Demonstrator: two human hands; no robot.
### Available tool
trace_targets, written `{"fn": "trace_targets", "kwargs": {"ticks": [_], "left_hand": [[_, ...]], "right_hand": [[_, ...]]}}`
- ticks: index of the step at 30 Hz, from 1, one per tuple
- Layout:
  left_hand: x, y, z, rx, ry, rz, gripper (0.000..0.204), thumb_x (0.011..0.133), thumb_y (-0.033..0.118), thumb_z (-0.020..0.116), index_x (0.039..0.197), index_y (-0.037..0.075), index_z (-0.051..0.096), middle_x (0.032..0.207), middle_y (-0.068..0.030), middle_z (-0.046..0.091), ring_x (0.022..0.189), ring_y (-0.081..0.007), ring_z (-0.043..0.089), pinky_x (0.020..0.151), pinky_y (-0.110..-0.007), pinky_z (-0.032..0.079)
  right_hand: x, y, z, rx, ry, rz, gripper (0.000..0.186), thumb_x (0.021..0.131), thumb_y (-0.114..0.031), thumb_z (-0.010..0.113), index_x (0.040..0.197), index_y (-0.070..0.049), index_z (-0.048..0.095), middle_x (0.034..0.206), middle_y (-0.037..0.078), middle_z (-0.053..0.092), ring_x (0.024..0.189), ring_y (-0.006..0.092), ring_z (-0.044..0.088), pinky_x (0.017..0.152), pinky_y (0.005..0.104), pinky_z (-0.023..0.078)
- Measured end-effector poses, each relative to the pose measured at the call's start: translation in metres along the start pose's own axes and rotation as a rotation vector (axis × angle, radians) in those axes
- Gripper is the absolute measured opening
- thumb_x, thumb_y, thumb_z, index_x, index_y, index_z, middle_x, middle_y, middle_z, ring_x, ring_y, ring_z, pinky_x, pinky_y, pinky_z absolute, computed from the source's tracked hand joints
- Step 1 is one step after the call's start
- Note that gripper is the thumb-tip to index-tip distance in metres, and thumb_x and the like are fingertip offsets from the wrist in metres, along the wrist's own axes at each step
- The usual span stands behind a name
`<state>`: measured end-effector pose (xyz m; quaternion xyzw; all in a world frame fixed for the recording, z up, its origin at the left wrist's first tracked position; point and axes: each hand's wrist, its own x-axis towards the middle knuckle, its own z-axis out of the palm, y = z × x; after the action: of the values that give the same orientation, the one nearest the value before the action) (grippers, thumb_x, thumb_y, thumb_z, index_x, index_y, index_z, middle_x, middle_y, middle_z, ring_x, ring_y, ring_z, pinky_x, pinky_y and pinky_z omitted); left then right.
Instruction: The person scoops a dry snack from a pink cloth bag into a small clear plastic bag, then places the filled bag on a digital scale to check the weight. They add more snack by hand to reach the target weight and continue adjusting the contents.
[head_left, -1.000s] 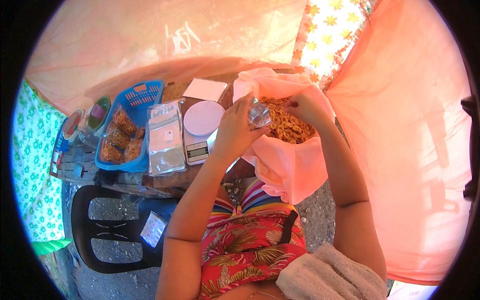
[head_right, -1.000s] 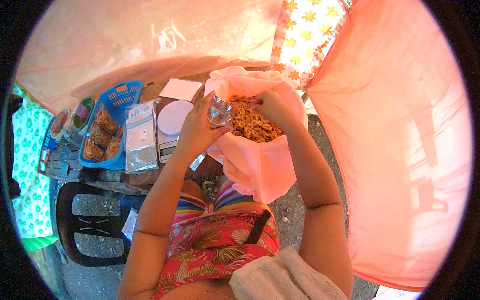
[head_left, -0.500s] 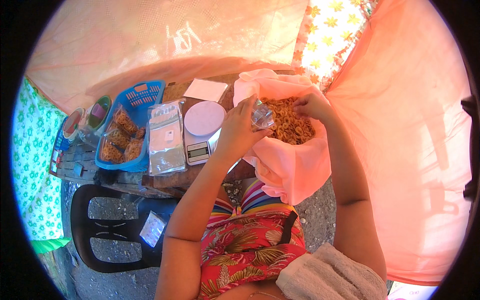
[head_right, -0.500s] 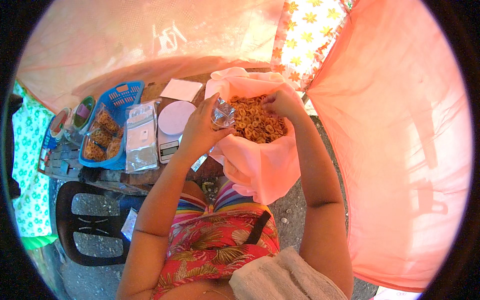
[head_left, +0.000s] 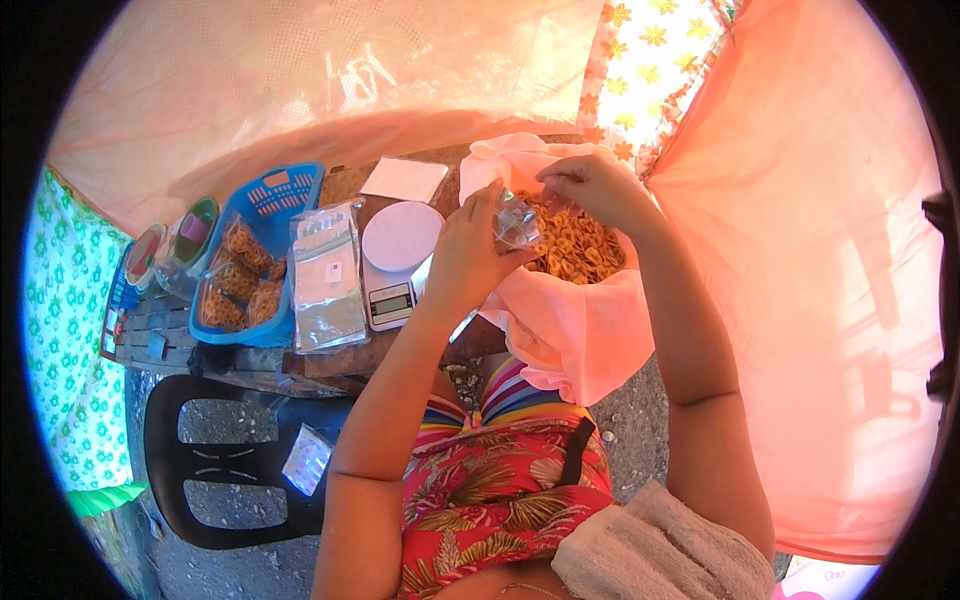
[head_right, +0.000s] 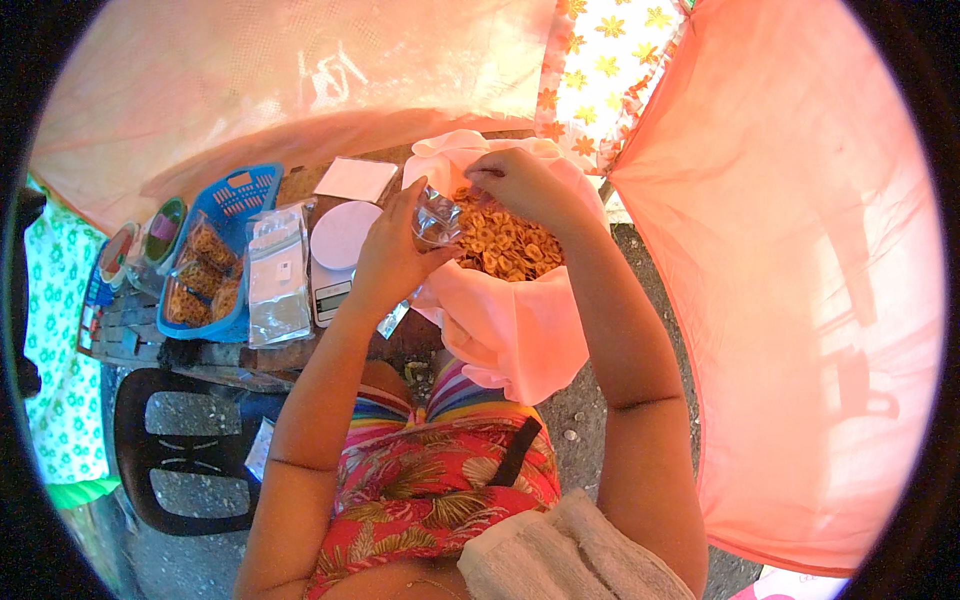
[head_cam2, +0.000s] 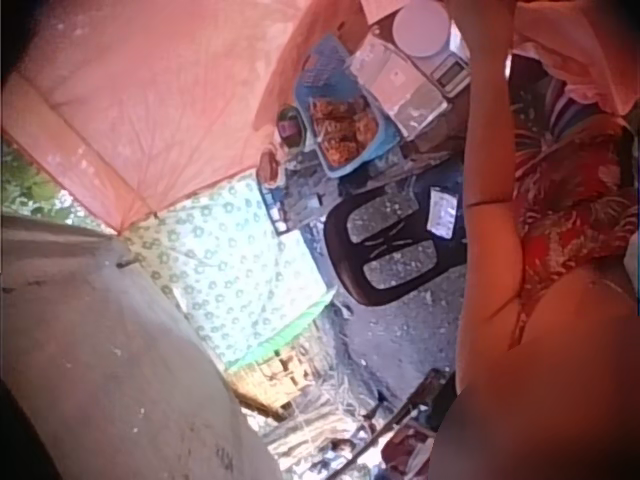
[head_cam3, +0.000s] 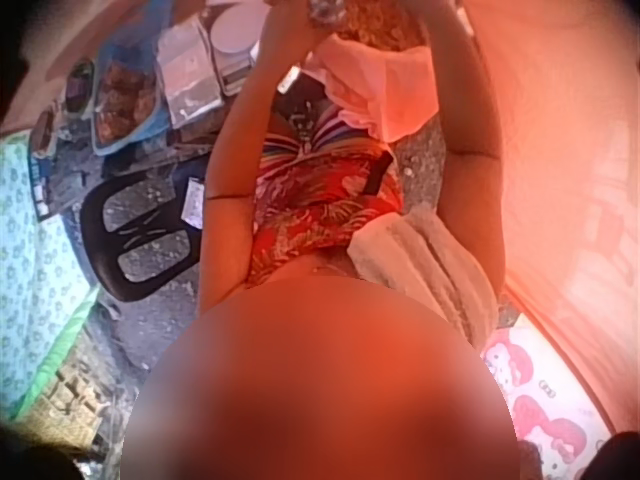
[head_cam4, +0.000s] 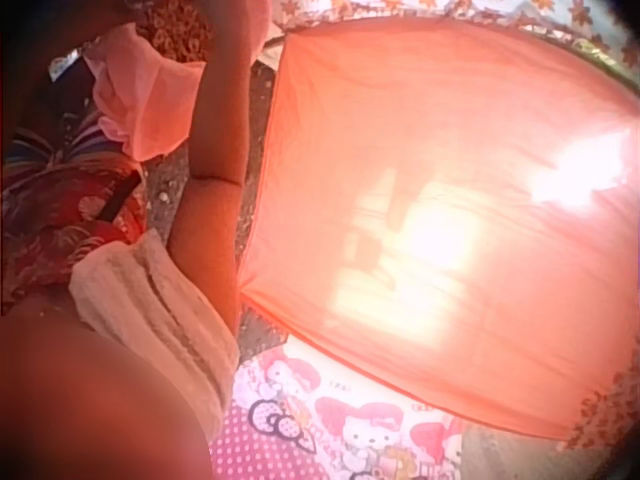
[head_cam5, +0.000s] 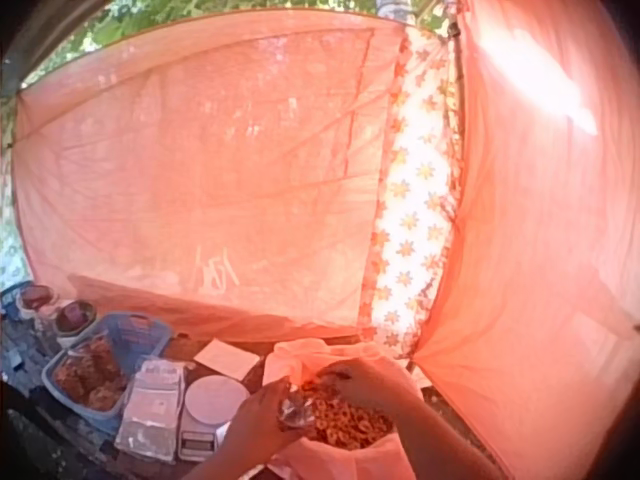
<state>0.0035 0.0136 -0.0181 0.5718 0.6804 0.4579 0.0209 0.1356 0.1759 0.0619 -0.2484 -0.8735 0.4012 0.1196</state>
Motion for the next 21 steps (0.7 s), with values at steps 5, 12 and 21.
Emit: {"fn": "trace_targets", "kwargs": {"ticks": [5,12,21], "left_hand": [[-0.001,0.001,-0.005,0.014,0.073,0.064,0.089,0.068,0.019,0.085,0.142,0.004,0.036,0.133,-0.0216,0.052,0.12,-0.0417,0.051,0.1,-0.048,0.042],[-0.003,-0.002,-0.005,0.006,0.062,0.039,0.09,0.068,0.019,0.085,0.142,0.005,0.036,0.133,-0.021,0.052,0.121,-0.0415,0.051,0.1,-0.048,0.042],[0.0,-0.003,0.0,0.024,0.013,-0.005,0.089,0.069,0.02,0.084,0.142,0.004,0.036,0.134,-0.0203,0.051,0.121,-0.0415,0.051,0.101,-0.048,0.042]], "right_hand": [[0.024,0.063,0.008,-0.533,0.022,0.144,0.023,0.082,-0.017,0.07,0.103,-0.006,0.073,0.096,0.009,0.073,0.086,0.0153,0.068,0.077,0.0312,0.052],[0.027,0.094,0.012,-0.463,0.028,0.136,0.017,0.078,-0.014,0.074,0.093,-0.006,0.073,0.09,0.007,0.072,0.087,0.015,0.066,0.075,0.0314,0.05],[0.019,0.05,-0.003,0.055,0.099,0.037,0.016,0.089,-0.016,0.068,0.093,0.0,0.071,0.08,0.003,0.069,0.074,0.0083,0.063,0.062,0.0249,0.049]]}}
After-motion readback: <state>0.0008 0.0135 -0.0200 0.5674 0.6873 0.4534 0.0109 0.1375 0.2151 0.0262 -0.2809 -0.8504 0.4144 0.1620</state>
